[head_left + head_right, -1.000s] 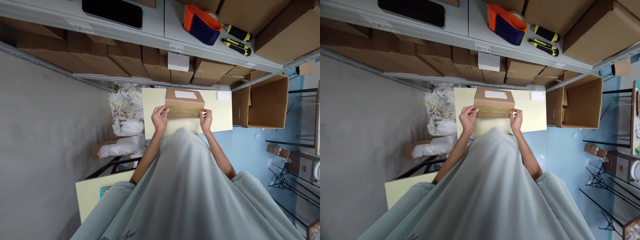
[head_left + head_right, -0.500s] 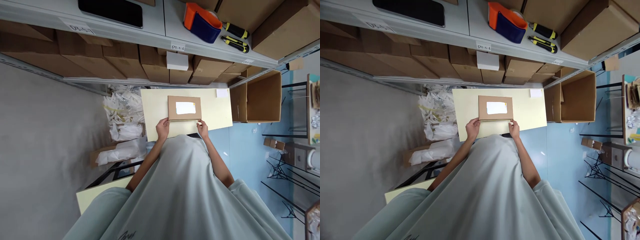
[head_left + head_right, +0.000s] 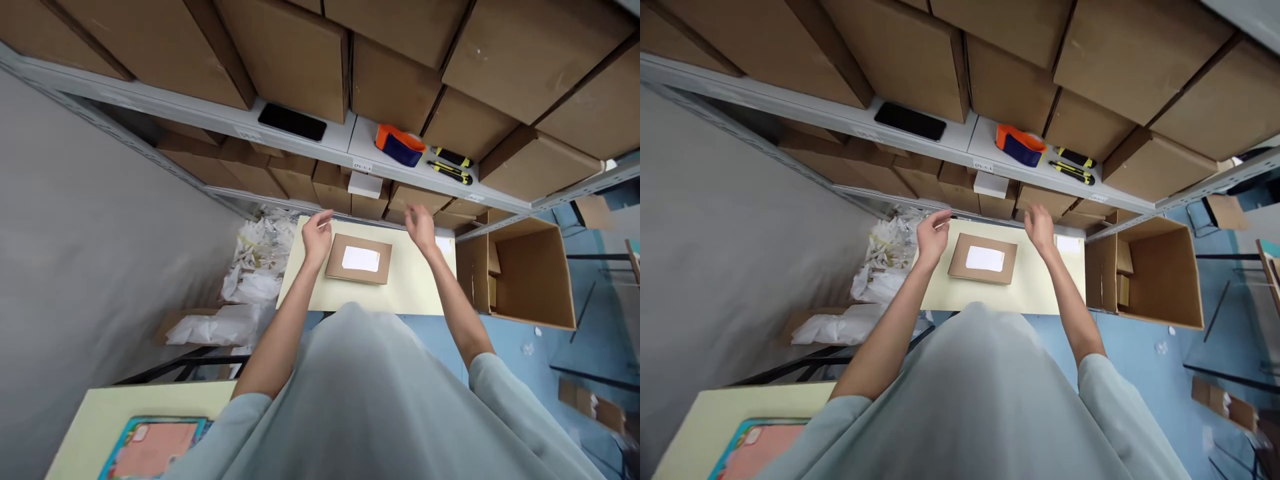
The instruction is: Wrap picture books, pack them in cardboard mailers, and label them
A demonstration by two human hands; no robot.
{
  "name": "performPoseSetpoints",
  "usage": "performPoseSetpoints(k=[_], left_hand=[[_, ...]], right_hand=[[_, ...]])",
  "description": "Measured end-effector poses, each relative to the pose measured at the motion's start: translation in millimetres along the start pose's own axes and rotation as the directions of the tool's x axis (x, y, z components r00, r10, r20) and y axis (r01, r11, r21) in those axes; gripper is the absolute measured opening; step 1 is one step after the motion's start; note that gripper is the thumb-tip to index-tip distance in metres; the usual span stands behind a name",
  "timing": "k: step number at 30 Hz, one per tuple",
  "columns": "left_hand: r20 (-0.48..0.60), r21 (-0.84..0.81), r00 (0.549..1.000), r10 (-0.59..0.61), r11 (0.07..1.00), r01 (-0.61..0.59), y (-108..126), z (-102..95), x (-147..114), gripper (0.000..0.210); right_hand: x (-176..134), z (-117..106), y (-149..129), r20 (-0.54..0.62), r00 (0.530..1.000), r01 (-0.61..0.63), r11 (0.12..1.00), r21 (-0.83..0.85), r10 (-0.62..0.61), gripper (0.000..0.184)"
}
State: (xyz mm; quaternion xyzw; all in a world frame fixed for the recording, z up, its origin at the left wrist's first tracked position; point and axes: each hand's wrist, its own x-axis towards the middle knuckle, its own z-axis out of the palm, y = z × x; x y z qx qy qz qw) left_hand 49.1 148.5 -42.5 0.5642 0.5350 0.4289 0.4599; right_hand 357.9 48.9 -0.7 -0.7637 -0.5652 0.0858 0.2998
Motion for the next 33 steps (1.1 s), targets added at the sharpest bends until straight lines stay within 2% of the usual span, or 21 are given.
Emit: performPoseSetpoints(k=[2, 4, 6, 8, 11, 14, 17, 19, 20, 21, 23, 24, 26, 29, 33], left_hand=[[0.020, -0.037, 0.991, 0.131, 0.991, -0.130, 51, 34.5, 18, 0.041], [0.070, -0.041, 0.963, 0.260, 0.965, -0.258, 100, 72.1, 32, 0.040], [0.114, -0.006, 0.935, 0.337, 0.941, -0.339, 143, 106.3, 42, 0.042], [0.153, 0.049, 0.929, 0.336, 0.937, -0.347, 175, 131.1, 45, 0.042], [0.178, 0.125, 0.935, 0.308, 0.935, -0.332, 198, 144.8, 39, 0.039], [0.154, 0.142, 0.941, 0.301, 0.936, -0.323, 195, 135.2, 25, 0.037], [0.067, 0.087, 0.958, 0.278, 0.955, -0.283, 173, 118.7, -1, 0.035], [-0.003, 0.021, 0.969, 0.248, 0.968, -0.248, 150, 111.5, -29, 0.033], [-0.030, -0.012, 0.971, 0.238, 0.971, -0.238, 137, 109.8, -47, 0.030], [-0.048, -0.041, 0.971, 0.235, 0.971, -0.237, 124, 109.2, -66, 0.027], [-0.061, -0.078, 0.968, 0.244, 0.966, -0.248, 101, 110.4, -108, 0.022], [-0.062, -0.083, 0.967, 0.247, 0.964, -0.251, 91, 111.5, -128, 0.020], [-0.075, -0.073, 0.970, 0.230, 0.969, -0.235, 74, 113.1, -166, 0.018], [-0.101, -0.053, 0.982, 0.158, 0.985, -0.164, 55, 111.1, -208, 0.022], [-0.041, -0.076, 0.998, 0.044, 0.996, -0.047, 36, 98.8, -243, 0.033]], right_hand=[[65, -19, -15, -0.045, 0.988, 0.143, 0.987, -0.070, -0.147, 0.047], [120, -32, -34, -0.043, 0.979, 0.189, 0.967, -0.171, -0.199, 0.050], [161, -38, -54, 0.038, 0.989, 0.148, 0.939, -0.311, -0.144, 0.050], [185, -40, -72, 0.146, 0.989, 0.090, 0.902, -0.421, -0.031, 0.050], [199, -40, -88, 0.269, 0.958, 0.039, 0.891, -0.453, 0.095, 0.058], [196, -40, -88, 0.290, 0.953, 0.020, 0.930, -0.368, 0.094, 0.054], [167, -37, -72, 0.235, 0.972, 0.056, 0.983, -0.175, -0.014, 0.049], [127, -33, -55, 0.200, 0.973, 0.094, 0.990, 0.102, -0.113, 0.048], [100, -30, -46, 0.181, 0.972, 0.093, 0.949, 0.301, -0.152, 0.049], [71, -28, -38, 0.171, 0.969, 0.073, 0.872, 0.483, -0.176, 0.055], [10, -24, -25, 0.182, 0.965, -0.001, 0.693, 0.721, -0.187, 0.064], [-20, -23, -20, 0.202, 0.965, -0.055, 0.625, 0.779, -0.167, 0.065], [-72, -21, -16, 0.264, 0.957, -0.160, 0.542, 0.825, -0.119, 0.063], [-127, -15, -14, 0.341, 0.939, -0.268, 0.518, 0.812, -0.049, 0.062], [-170, -4, -11, 0.397, 0.918, -0.341, 0.515, 0.787, 0.001, 0.066]])
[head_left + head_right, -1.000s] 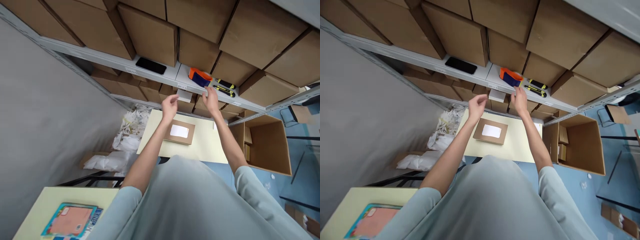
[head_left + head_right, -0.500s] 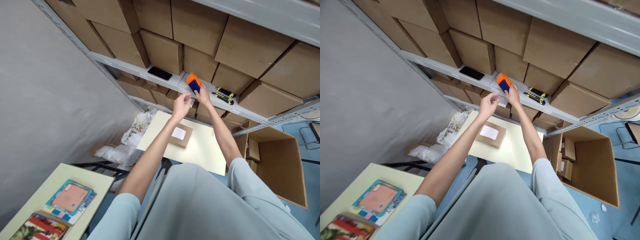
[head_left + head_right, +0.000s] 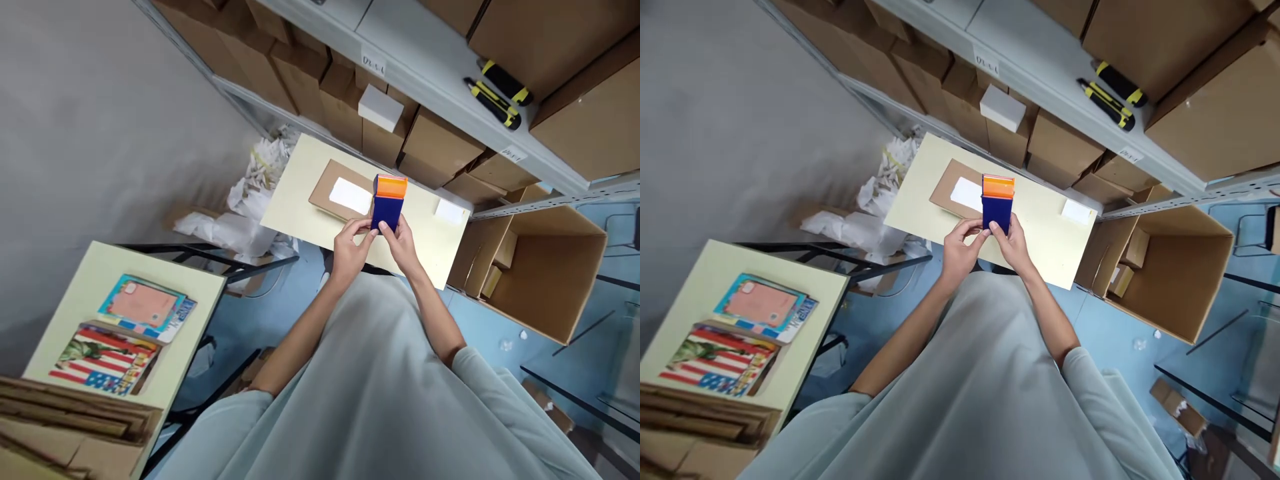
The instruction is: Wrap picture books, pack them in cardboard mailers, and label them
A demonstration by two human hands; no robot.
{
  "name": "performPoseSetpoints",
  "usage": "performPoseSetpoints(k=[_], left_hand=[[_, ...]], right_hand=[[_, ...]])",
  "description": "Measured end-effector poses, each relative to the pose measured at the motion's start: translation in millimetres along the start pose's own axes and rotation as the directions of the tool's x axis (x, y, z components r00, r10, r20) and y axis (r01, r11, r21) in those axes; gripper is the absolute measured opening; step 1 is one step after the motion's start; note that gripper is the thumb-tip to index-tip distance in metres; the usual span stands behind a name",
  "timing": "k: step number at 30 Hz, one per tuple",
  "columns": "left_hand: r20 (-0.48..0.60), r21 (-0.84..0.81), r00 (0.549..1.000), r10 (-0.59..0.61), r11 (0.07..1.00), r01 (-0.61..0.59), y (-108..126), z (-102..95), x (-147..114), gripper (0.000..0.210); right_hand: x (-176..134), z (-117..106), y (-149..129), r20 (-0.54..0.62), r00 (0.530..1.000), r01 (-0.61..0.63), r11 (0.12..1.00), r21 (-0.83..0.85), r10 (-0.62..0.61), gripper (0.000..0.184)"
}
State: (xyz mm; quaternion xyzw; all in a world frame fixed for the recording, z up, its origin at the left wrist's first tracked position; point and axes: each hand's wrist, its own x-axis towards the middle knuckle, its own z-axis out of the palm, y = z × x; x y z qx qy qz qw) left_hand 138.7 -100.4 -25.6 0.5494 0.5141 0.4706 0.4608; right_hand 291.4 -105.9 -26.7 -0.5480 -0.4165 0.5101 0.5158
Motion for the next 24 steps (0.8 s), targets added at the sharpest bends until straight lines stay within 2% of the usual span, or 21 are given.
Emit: performPoseSetpoints(k=[3, 6, 9, 13, 16, 18, 20, 24], left_hand=[[0.068, 0.013, 0.996, -0.063, 0.998, 0.062, -8, -13.7, -16, 0.034], [0.093, 0.028, 0.988, -0.120, 0.993, 0.118, -12, -23.9, -29, 0.026], [0.098, -0.020, 0.981, -0.166, 0.985, 0.169, -11, -29.3, -40, 0.021], [0.100, -0.098, 0.979, -0.176, 0.978, 0.186, -2, -37.3, -46, 0.025], [0.007, -0.127, 0.997, -0.078, 0.989, 0.079, 13, -52.2, -38, 0.037], [-0.037, -0.075, 0.999, 0.028, 0.997, -0.031, 28, -66.5, -30, 0.045], [-0.017, 0.045, 0.995, 0.099, 0.994, -0.098, 46, -81.0, -22, 0.046], [0.101, 0.229, 0.984, 0.147, 0.959, -0.166, 75, -98.2, -14, 0.042]], right_hand=[[-17, 6, 13, 0.021, 0.999, -0.040, 0.999, 0.000, 0.040, 0.068], [-29, 8, 20, 0.021, 0.998, -0.055, 0.997, -0.052, 0.057, 0.070], [-40, 8, 19, 0.042, 0.998, -0.042, 0.993, -0.114, 0.047, 0.068], [-56, 2, 11, 0.095, 0.995, -0.002, 0.975, -0.222, 0.024, 0.060], [-67, -5, 6, 0.141, 0.990, 0.030, 0.943, -0.330, 0.018, 0.053], [-73, -9, 3, 0.176, 0.984, 0.069, 0.912, -0.404, 0.004, 0.047], [-78, -13, 1, 0.215, 0.976, 0.134, 0.874, -0.468, -0.034, 0.042], [-80, -20, -3, 0.295, 0.937, 0.328, 0.768, -0.550, -0.189, 0.030]])
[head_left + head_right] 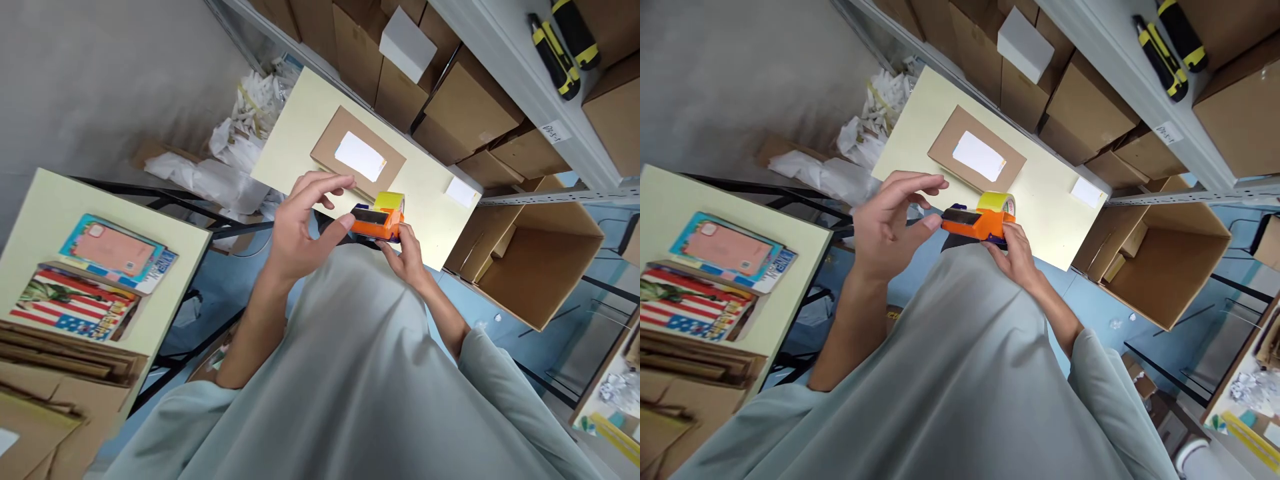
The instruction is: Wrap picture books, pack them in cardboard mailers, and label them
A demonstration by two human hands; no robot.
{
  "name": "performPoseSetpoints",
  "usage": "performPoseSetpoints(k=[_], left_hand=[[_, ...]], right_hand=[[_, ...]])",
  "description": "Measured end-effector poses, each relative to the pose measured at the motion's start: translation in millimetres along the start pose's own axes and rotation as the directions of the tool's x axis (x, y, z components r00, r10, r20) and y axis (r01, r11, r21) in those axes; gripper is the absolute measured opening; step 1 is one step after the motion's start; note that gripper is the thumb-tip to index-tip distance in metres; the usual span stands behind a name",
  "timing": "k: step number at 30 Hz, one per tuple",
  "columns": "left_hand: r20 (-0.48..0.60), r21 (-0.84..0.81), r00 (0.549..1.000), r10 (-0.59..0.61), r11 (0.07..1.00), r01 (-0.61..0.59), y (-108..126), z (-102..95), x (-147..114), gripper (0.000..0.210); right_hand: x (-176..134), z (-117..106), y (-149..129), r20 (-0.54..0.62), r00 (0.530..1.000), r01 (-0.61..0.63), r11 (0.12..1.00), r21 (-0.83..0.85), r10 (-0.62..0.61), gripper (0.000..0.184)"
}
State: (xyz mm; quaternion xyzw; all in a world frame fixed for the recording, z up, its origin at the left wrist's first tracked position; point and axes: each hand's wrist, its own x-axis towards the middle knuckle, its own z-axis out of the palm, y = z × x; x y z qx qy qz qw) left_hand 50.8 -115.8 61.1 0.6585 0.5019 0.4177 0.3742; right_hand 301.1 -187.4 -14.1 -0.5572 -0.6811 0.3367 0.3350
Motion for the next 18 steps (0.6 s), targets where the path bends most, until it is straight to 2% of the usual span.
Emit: performPoseSetpoints(k=[4, 8, 12, 14, 18], left_hand=[[0.044, 0.062, 0.997, 0.057, 0.996, -0.060, 9, -2.8, -4, 0.038], [0.017, 0.108, 0.984, 0.178, 0.978, -0.179, 14, -1.9, -10, 0.025], [-0.002, 0.152, 0.948, 0.319, 0.937, -0.315, 20, -4.7, -11, 0.021], [0.014, 0.174, 0.942, 0.334, 0.927, -0.331, 21, -6.2, -10, 0.022], [0.068, 0.160, 0.959, 0.274, 0.946, -0.282, 20, -7.8, -12, 0.027]], right_hand=[[-1, -8, 3, 0.014, 0.992, 0.127, 0.983, -0.129, -0.126, 0.027], [-3, -13, 8, -0.008, 0.986, 0.162, 0.959, -0.231, -0.169, 0.029], [-4, -16, 12, -0.012, 0.980, 0.186, 0.941, -0.284, -0.197, 0.033], [-4, -18, 14, -0.009, 0.977, 0.203, 0.938, -0.279, -0.214, 0.033], [-5, -21, 13, 0.017, 0.978, 0.203, 0.941, -0.269, -0.206, 0.035]])
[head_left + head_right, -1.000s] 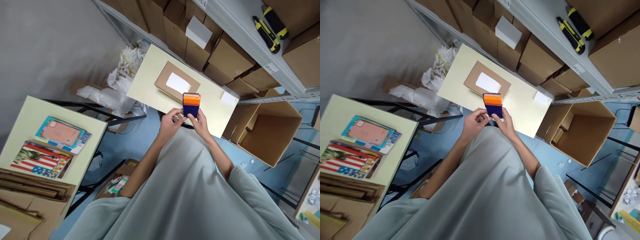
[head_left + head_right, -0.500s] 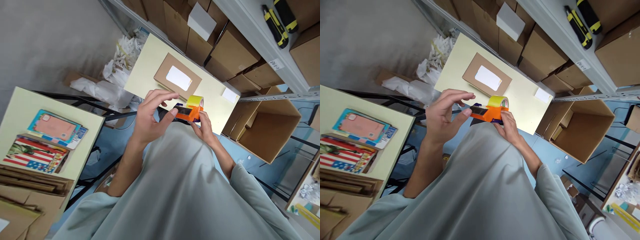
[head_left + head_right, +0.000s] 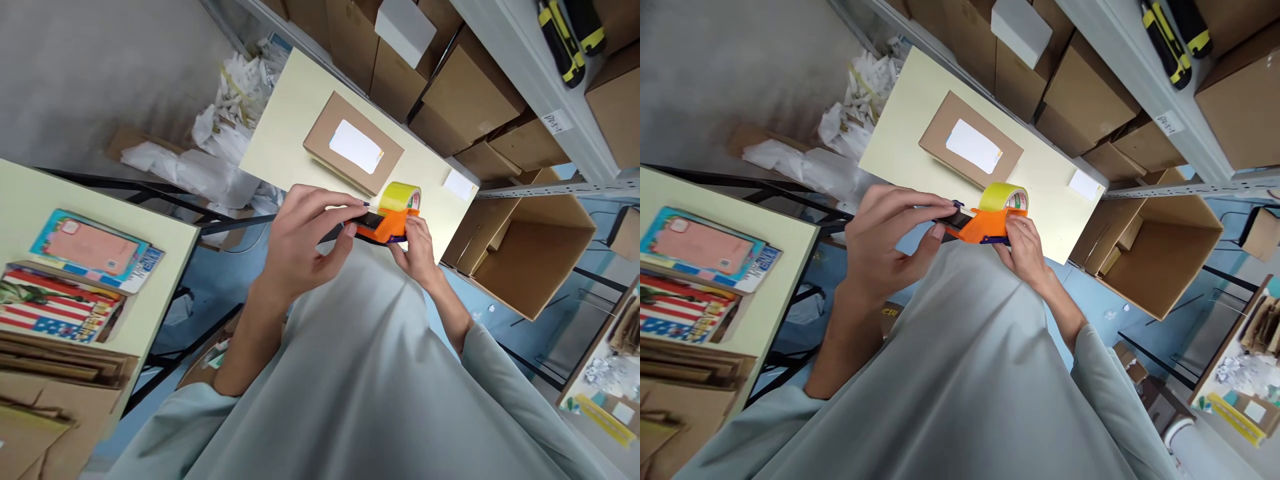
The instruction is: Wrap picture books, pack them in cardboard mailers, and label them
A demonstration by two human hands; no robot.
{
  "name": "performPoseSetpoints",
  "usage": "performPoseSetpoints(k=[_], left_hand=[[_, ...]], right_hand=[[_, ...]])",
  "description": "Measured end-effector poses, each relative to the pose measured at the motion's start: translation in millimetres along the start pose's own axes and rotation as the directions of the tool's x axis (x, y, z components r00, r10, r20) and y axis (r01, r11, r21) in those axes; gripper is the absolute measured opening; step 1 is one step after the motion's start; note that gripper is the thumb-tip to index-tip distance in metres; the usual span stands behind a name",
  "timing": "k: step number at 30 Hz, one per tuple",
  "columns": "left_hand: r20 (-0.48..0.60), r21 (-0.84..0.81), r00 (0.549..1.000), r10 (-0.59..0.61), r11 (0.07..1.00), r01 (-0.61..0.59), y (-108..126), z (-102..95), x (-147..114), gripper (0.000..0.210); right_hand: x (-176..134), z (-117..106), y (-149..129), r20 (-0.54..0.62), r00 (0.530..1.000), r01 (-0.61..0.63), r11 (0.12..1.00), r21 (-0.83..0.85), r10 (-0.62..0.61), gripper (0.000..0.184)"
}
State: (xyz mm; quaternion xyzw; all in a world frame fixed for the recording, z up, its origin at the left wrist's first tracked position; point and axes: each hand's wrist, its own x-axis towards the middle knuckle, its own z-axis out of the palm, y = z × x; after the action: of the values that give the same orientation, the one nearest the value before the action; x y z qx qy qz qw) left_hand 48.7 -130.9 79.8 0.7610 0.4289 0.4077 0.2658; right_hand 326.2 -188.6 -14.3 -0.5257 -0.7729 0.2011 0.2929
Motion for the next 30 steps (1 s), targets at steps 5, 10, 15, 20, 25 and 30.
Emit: performPoseSetpoints(k=[5, 10, 15, 20, 25, 30], left_hand=[[0.025, -0.028, 0.996, -0.087, 0.996, 0.088, 4, -3.8, -2, 0.032], [0.006, -0.007, 0.992, -0.124, 0.992, 0.124, 4, -6.4, 0, 0.022], [-0.015, -0.038, 0.988, -0.155, 0.987, 0.154, -7, 1.9, -5, 0.020], [0.004, -0.048, 0.974, -0.228, 0.973, 0.228, -19, 13.0, -16, 0.022], [-0.023, -0.038, 0.970, -0.240, 0.970, 0.239, -23, 24.0, -28, 0.032], [-0.032, -0.041, 0.962, -0.271, 0.962, 0.270, -29, 44.9, -46, 0.040]], right_hand=[[2, -3, -5, -0.026, 0.999, 0.033, 0.999, 0.014, -0.033, 0.035], [4, -9, -5, 0.035, 0.999, -0.018, 1.000, 0.006, 0.018, 0.036], [2, -14, 0, 0.063, 0.998, 0.023, 0.999, -0.037, -0.020, 0.037], [-5, -16, 2, 0.119, 0.992, 0.052, 0.997, -0.063, -0.044, 0.038], [-8, -19, 4, 0.154, 0.988, 0.030, 0.995, -0.091, -0.016, 0.037], [-8, -18, 10, 0.189, 0.982, 0.028, 0.994, -0.107, -0.008, 0.034]])
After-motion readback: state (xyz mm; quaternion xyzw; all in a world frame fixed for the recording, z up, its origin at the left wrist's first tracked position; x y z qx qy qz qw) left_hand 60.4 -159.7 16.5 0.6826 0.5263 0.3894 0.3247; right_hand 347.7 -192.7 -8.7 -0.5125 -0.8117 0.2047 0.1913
